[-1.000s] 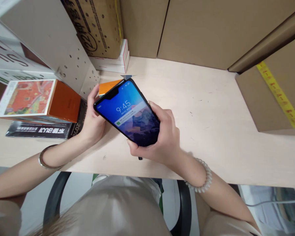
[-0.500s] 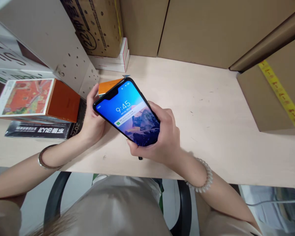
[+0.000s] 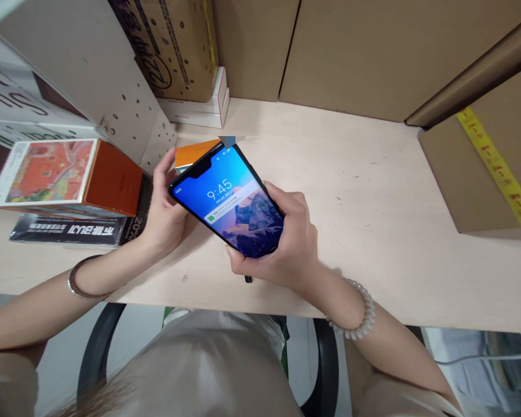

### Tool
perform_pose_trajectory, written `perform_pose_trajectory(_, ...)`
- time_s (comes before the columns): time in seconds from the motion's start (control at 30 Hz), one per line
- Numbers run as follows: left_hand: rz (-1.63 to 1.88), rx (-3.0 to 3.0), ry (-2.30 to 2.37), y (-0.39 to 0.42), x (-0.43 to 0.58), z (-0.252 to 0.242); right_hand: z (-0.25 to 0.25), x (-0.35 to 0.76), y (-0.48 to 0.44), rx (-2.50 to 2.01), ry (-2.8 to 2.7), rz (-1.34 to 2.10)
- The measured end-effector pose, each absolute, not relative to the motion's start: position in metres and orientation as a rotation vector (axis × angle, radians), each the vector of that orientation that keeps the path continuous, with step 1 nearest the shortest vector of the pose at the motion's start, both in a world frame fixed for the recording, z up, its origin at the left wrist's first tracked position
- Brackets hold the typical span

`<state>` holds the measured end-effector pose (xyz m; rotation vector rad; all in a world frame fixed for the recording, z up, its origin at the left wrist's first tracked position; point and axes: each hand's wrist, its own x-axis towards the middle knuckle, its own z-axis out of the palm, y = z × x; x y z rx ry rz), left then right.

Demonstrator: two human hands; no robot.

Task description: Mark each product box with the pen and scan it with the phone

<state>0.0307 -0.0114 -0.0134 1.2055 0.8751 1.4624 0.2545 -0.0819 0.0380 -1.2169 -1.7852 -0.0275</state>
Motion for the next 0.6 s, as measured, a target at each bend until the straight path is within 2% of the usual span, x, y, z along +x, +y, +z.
perform_pose_trajectory(0.37, 1.460, 1.246, 0.901, -0.013, 0.030, -0.013, 0.028, 0.262, -0.078, -1.173, -1.780, 0.136)
perform_pose_trajectory(0.6, 1.444, 1.265, 0.958, -0.016, 0.026, -0.008, 0.007, 0.285, -0.045, -1.319, -1.760, 0.177)
